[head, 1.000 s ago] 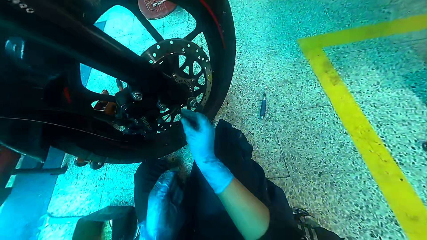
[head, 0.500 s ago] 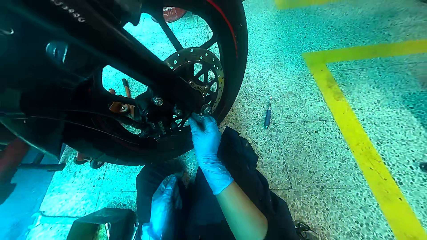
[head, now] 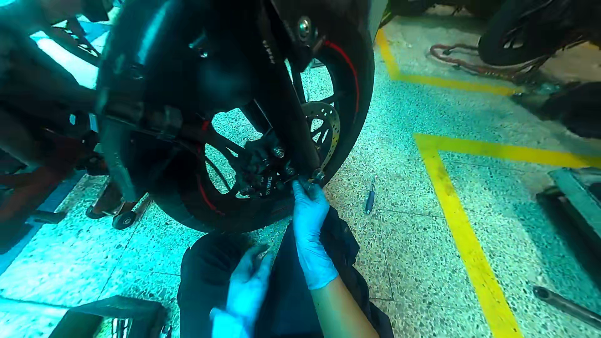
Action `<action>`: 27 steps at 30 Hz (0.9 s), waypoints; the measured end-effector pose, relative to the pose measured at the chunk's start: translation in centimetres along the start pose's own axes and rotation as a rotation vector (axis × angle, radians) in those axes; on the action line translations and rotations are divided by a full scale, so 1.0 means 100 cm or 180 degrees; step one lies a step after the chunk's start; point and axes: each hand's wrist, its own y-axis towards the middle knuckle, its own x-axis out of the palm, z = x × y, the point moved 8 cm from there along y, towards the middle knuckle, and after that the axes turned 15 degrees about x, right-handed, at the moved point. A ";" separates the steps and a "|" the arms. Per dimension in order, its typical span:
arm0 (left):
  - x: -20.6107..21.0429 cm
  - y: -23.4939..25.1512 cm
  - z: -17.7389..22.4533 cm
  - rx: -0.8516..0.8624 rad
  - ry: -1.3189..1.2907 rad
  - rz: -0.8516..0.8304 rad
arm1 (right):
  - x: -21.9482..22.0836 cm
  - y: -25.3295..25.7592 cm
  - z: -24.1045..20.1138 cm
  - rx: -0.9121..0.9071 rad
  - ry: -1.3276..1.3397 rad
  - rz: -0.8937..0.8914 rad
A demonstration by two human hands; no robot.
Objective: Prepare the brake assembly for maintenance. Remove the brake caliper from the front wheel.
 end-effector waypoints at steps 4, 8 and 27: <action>0.040 0.065 0.069 0.0112 -0.0676 0.0069 | -0.003 0.004 -0.005 -0.0193 -0.0616 0.0264; 0.057 0.088 0.076 -0.0185 -0.1629 0.0851 | -0.003 0.009 -0.007 -0.0230 -0.0749 0.0417; 0.052 0.097 0.062 -0.0324 -0.1596 0.0540 | 0.002 0.002 -0.004 -0.0091 -0.0923 0.0432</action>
